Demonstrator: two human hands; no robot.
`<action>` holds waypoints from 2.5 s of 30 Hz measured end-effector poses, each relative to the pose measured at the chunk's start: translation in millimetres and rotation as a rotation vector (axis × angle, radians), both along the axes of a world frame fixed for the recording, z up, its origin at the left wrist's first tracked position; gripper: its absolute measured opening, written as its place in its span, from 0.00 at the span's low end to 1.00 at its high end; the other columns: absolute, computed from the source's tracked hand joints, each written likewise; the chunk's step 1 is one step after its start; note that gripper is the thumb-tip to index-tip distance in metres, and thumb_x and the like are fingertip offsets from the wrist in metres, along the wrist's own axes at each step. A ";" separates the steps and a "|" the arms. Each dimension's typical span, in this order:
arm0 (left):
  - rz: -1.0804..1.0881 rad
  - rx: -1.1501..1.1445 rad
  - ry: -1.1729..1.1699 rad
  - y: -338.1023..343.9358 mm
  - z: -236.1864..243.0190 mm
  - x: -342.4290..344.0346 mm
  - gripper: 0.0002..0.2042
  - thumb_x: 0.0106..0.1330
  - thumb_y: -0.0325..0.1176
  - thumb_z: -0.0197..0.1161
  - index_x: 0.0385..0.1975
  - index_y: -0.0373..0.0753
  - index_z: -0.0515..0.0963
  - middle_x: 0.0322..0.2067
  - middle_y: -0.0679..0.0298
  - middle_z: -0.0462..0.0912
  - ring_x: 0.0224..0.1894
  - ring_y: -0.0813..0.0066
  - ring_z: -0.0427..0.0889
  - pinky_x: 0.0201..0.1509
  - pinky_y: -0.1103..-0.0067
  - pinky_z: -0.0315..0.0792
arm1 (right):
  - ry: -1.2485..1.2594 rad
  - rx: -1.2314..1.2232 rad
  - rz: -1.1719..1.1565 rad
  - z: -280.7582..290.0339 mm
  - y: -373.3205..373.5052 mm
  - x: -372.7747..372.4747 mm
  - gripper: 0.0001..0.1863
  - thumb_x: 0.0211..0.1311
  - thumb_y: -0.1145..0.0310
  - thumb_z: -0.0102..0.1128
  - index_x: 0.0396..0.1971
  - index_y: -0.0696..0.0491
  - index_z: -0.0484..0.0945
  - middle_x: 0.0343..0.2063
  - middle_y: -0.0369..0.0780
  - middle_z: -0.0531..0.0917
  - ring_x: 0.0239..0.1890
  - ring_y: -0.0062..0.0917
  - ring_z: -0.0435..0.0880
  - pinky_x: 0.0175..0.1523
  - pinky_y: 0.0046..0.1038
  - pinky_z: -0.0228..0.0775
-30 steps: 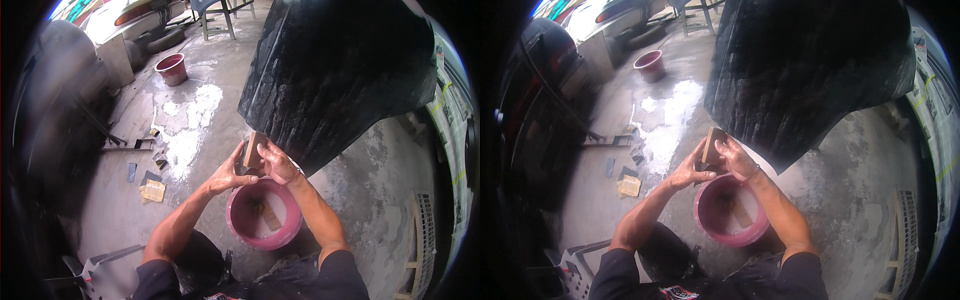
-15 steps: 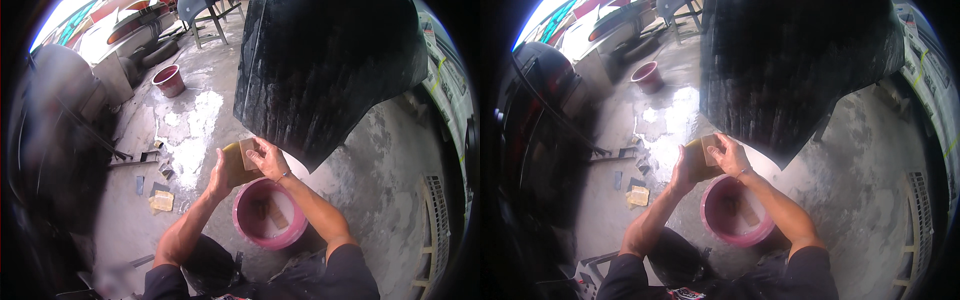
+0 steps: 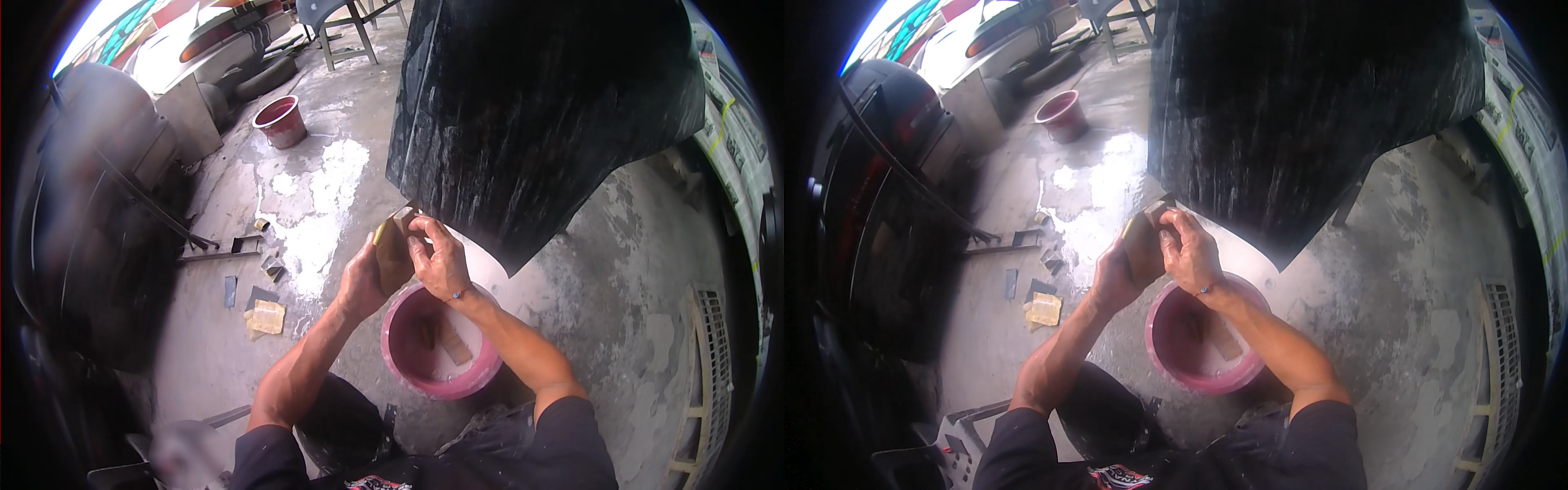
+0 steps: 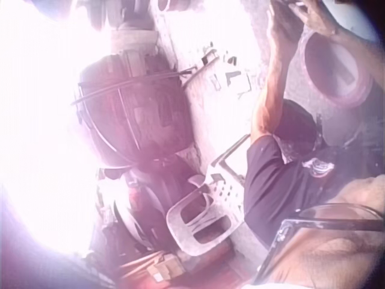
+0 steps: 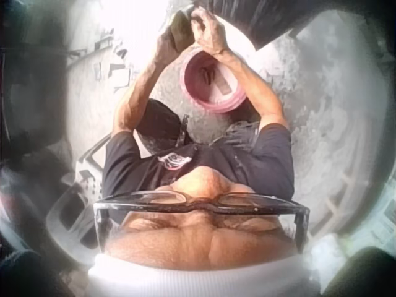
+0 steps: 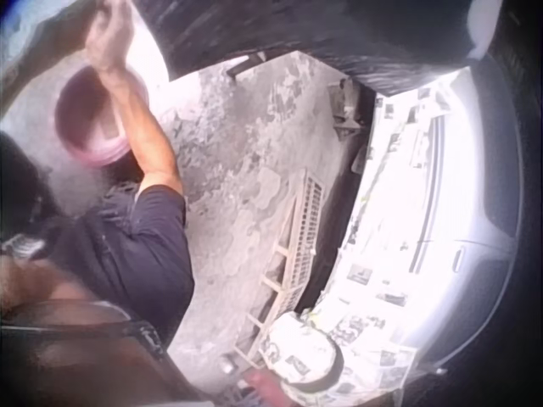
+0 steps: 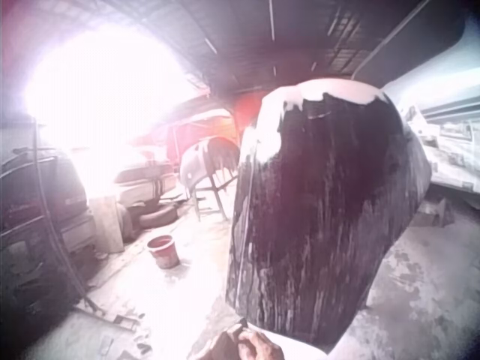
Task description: The person wets sandpaper in a bucket of water, wraps it around a sanding block, and sands a car bumper using the block.
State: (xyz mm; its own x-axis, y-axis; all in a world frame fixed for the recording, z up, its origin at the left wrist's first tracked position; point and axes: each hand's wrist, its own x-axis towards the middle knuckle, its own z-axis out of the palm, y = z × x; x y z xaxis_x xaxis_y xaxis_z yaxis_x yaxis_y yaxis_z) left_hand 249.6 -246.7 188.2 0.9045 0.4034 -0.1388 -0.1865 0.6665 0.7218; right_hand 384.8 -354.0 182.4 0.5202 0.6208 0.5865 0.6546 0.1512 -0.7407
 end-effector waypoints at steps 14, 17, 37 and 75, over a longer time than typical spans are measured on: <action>0.083 0.799 0.130 -17.3 6.3 4.8 0.32 0.83 0.52 0.34 0.80 0.50 0.34 0.62 0.52 0.73 0.61 0.60 0.78 0.62 0.65 0.77 | 0.315 -0.022 0.291 9.5 -1.0 -15.0 0.25 0.61 0.82 0.58 0.59 0.55 0.69 0.50 0.48 0.84 0.54 0.34 0.86 0.59 0.32 0.76; 0.149 0.812 0.146 -14.2 -6.9 11.4 0.33 0.82 0.54 0.35 0.80 0.50 0.36 0.63 0.56 0.72 0.61 0.64 0.78 0.64 0.68 0.75 | 0.345 -0.041 0.351 -0.1 1.0 -1.2 0.21 0.66 0.79 0.55 0.58 0.52 0.72 0.48 0.43 0.83 0.54 0.27 0.82 0.57 0.29 0.75; -0.014 0.816 0.285 -15.5 10.0 7.2 0.37 0.80 0.60 0.42 0.80 0.45 0.46 0.73 0.49 0.61 0.70 0.53 0.69 0.73 0.66 0.64 | 0.799 -0.032 0.577 -2.0 -5.2 35.2 0.16 0.72 0.64 0.66 0.54 0.52 0.74 0.51 0.37 0.78 0.47 0.14 0.77 0.53 0.20 0.73; -0.115 0.920 0.194 -26.7 0.7 8.8 0.51 0.74 0.67 0.45 0.77 0.28 0.35 0.65 0.31 0.67 0.64 0.46 0.74 0.64 0.67 0.68 | 0.856 -0.071 0.656 0.0 -22.1 55.7 0.22 0.72 0.65 0.64 0.61 0.51 0.68 0.58 0.39 0.76 0.62 0.24 0.73 0.67 0.30 0.66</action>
State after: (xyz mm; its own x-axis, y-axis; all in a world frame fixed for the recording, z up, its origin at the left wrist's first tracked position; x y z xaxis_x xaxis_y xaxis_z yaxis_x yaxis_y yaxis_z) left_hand 258.4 -273.4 188.9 0.9400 0.3390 0.0374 0.0233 -0.1732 0.9846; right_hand 440.5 -376.1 182.4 0.2943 0.9458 0.1375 -0.2777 0.2223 -0.9346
